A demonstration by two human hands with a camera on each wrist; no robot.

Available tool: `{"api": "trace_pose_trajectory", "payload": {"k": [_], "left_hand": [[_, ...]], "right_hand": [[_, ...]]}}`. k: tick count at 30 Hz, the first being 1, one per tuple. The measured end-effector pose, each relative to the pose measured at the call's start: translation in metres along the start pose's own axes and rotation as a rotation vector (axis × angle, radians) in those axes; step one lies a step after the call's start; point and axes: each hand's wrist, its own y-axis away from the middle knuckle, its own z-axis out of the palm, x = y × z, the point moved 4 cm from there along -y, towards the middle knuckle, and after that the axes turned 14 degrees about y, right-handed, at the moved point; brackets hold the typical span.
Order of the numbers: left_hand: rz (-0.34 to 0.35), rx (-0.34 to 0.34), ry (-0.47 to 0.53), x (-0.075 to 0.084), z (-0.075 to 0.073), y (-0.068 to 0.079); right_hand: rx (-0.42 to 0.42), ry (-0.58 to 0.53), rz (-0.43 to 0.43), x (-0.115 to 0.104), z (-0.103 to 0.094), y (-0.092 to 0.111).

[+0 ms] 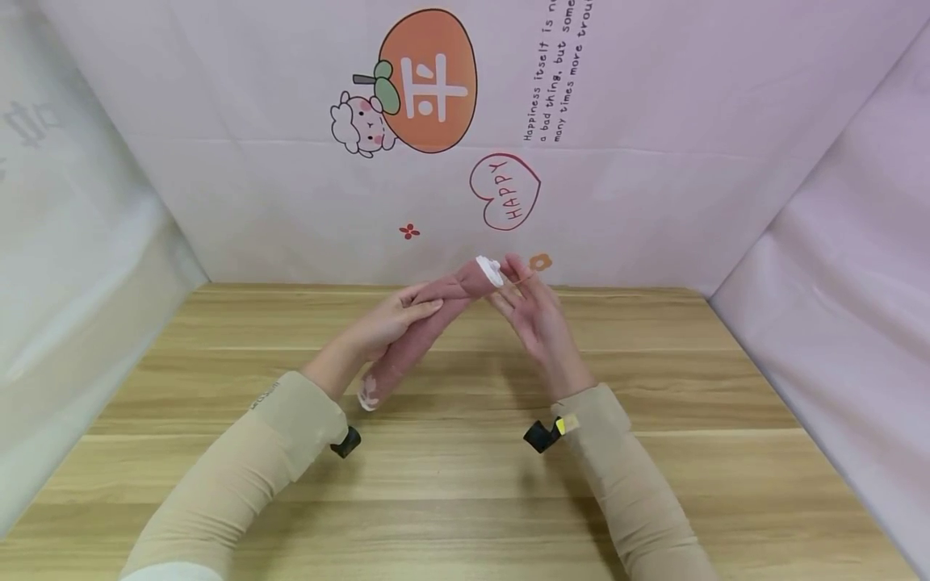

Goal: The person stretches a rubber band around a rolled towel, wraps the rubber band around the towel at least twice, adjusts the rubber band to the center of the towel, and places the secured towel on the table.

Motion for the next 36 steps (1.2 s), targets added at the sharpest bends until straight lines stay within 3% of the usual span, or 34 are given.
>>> {"api": "trace_pose_trajectory", "payload": {"k": [7,20,28,36], "left_hand": [[-0.016,0.025,-0.120,0.001,-0.005,0.002],[0.128,-0.035,-0.510,0.013,-0.012,0.003],[0.190,-0.057,-0.644,0.012,-0.012,0.003],[0.171,-0.056,-0.688,0.014,-0.010,0.008]], "right_hand": [[-0.164,0.277,0.004,-0.003,-0.001,0.000],[-0.224,0.817,0.039,0.000,-0.004,-0.002],[-0.263,0.910,0.018,0.009,0.000,0.000],[-0.276,0.995,0.036,0.011,0.002,0.001]]}}
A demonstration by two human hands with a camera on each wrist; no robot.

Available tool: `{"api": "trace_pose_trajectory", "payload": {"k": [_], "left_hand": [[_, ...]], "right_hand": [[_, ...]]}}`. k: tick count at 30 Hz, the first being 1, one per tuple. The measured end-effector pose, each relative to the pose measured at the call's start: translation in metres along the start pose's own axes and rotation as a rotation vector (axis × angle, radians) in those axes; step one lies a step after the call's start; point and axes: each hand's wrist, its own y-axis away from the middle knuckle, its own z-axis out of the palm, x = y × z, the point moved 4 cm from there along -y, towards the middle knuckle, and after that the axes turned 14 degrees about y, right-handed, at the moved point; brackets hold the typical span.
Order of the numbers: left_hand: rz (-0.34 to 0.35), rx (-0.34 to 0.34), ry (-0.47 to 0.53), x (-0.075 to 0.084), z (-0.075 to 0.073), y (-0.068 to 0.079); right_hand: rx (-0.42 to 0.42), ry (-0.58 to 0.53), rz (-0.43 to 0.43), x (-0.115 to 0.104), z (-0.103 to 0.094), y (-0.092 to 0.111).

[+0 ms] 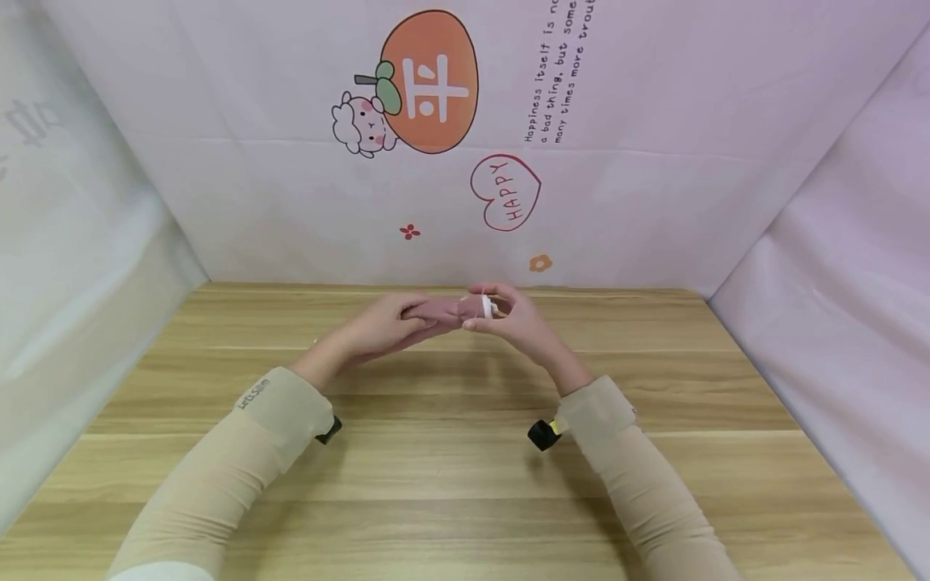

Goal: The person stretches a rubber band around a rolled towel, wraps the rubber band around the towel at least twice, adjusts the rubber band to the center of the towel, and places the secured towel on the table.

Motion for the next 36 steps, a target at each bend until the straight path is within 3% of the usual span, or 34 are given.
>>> {"api": "trace_pose_trajectory", "payload": {"k": [7,14,24,30,36], "left_hand": [[0.066,0.011,-0.147,0.002,0.002,-0.003],[0.074,0.017,-0.268,0.003,0.003,-0.002],[0.252,0.044,-0.519,0.008,0.006,0.001],[0.289,0.047,-0.535,0.006,0.005,0.003],[0.270,0.043,-0.462,0.003,0.007,0.003]], "right_hand": [[0.038,0.029,-0.025,0.004,0.005,-0.001],[0.070,0.066,-0.034,0.006,0.008,-0.002],[0.070,0.142,-0.062,0.005,0.013,-0.003],[0.017,0.181,-0.039,0.006,0.013,-0.003],[-0.043,0.168,-0.031,0.004,0.013,-0.004]]}}
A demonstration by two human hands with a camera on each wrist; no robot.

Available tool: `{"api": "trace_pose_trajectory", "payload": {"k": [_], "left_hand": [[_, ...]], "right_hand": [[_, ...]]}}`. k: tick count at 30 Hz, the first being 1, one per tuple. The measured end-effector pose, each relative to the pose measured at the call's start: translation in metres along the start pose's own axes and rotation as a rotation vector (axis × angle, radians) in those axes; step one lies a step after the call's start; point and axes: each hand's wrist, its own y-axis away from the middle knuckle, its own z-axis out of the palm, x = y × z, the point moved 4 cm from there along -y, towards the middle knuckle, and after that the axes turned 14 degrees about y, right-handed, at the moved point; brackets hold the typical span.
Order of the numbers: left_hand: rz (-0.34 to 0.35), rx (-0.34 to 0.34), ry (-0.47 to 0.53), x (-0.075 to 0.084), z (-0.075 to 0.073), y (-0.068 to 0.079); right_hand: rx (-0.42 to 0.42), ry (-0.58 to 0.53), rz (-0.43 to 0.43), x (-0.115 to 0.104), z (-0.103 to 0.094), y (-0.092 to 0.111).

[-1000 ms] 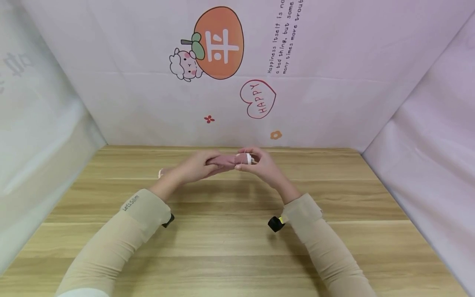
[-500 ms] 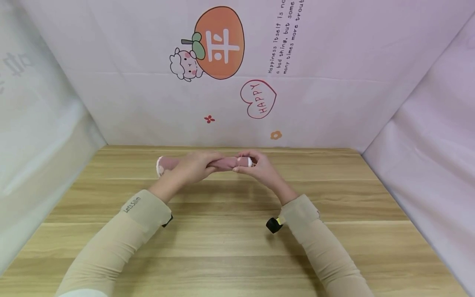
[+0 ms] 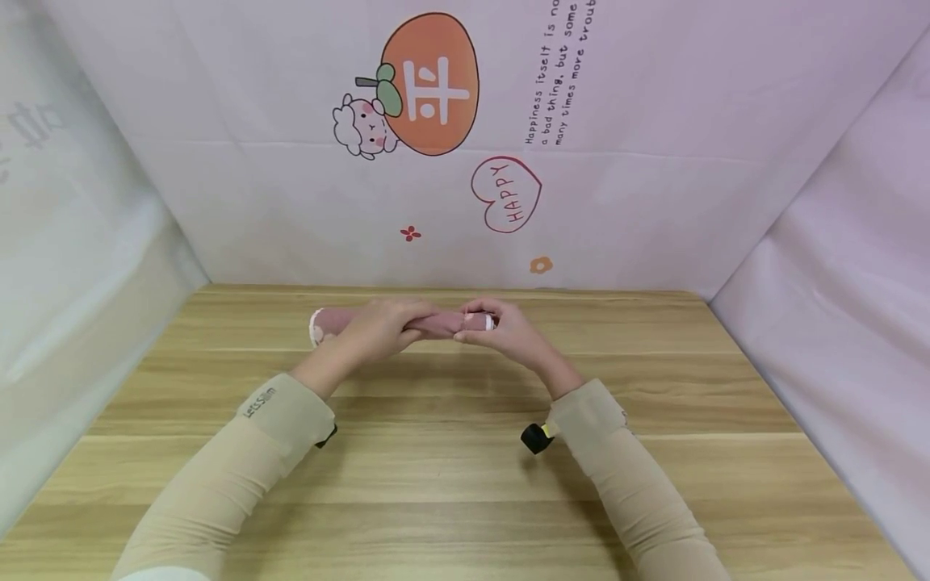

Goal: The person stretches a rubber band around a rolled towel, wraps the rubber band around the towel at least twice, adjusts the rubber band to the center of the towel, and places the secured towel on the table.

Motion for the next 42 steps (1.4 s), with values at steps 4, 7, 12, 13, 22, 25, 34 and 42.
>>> {"api": "trace_pose_trajectory", "payload": {"k": [4,7,12,13,22,25,34,42], "left_hand": [[-0.048,-0.019,0.028,0.000,0.004,0.000],[-0.076,-0.014,0.050,-0.002,0.004,0.001],[-0.124,0.006,0.186,-0.006,0.003,0.004],[-0.137,0.007,0.221,-0.006,0.002,0.005],[-0.176,-0.007,0.350,-0.009,-0.004,0.006],[-0.155,0.000,0.358,-0.010,-0.006,0.006],[-0.194,0.020,0.441,-0.011,-0.005,0.007],[-0.285,0.045,0.628,-0.015,-0.009,0.009]], "right_hand": [[-0.038,0.008,-0.002,0.002,0.002,-0.002],[-0.055,0.007,-0.006,0.003,0.002,-0.002],[-0.091,-0.049,-0.010,0.005,-0.001,0.000],[-0.097,-0.059,-0.008,0.006,-0.001,0.001],[-0.185,-0.037,-0.075,0.007,0.003,0.006],[-0.201,-0.059,-0.116,0.006,0.006,0.007],[-0.138,-0.070,-0.180,0.005,0.008,0.008],[-0.036,-0.183,-0.186,0.005,0.006,0.004]]}}
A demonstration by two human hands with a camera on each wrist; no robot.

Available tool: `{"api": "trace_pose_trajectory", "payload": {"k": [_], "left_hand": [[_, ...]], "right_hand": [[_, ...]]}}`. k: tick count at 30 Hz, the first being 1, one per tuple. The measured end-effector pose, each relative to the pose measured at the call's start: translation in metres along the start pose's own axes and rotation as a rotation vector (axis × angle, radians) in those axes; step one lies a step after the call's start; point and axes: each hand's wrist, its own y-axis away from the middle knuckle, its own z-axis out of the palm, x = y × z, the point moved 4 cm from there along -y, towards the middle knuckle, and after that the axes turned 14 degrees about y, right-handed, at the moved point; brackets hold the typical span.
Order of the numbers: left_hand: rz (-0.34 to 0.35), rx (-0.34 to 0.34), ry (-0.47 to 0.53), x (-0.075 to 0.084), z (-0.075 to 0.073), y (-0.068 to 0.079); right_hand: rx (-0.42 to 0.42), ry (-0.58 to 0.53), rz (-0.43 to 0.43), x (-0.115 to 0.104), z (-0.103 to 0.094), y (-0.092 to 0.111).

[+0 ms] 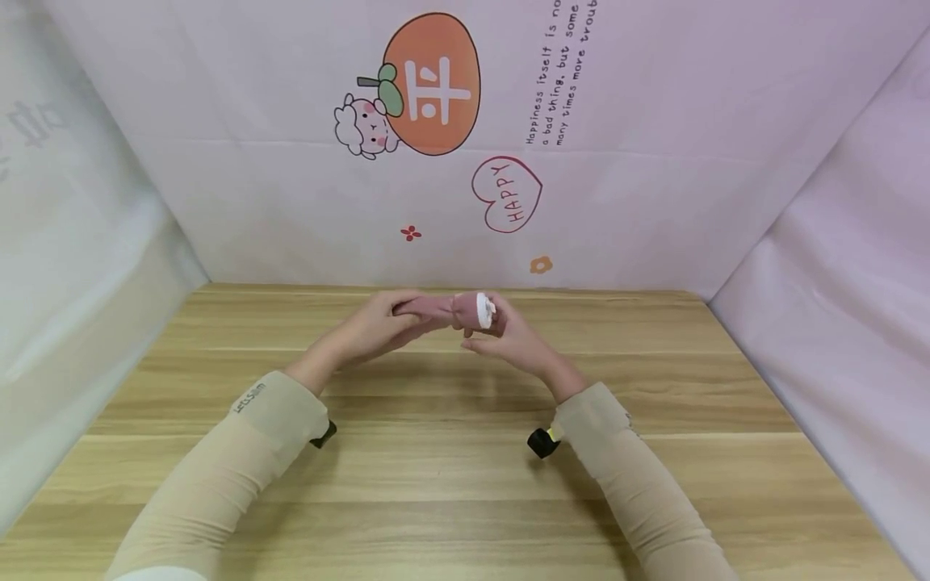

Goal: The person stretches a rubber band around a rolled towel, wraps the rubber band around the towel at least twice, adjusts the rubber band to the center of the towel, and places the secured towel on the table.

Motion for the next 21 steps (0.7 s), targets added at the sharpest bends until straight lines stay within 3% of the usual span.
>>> {"api": "trace_pose_trajectory", "payload": {"k": [4,10,14,21], "left_hand": [[0.011,0.022,0.019,0.0021,-0.0008,-0.0008],[0.014,0.084,0.012,0.0031,0.0009,-0.0049],[-0.013,0.143,0.048,0.0020,0.0016,-0.0060],[-0.033,0.211,0.016,0.0010,0.0009,-0.0066]], "right_hand": [[0.054,-0.148,0.049,-0.0008,-0.0003,-0.0011],[0.166,-0.270,0.092,-0.0012,0.0020,-0.0018],[0.214,-0.304,0.063,-0.0011,0.0058,-0.0028],[0.286,-0.291,0.012,-0.0009,0.0092,-0.0023]]}}
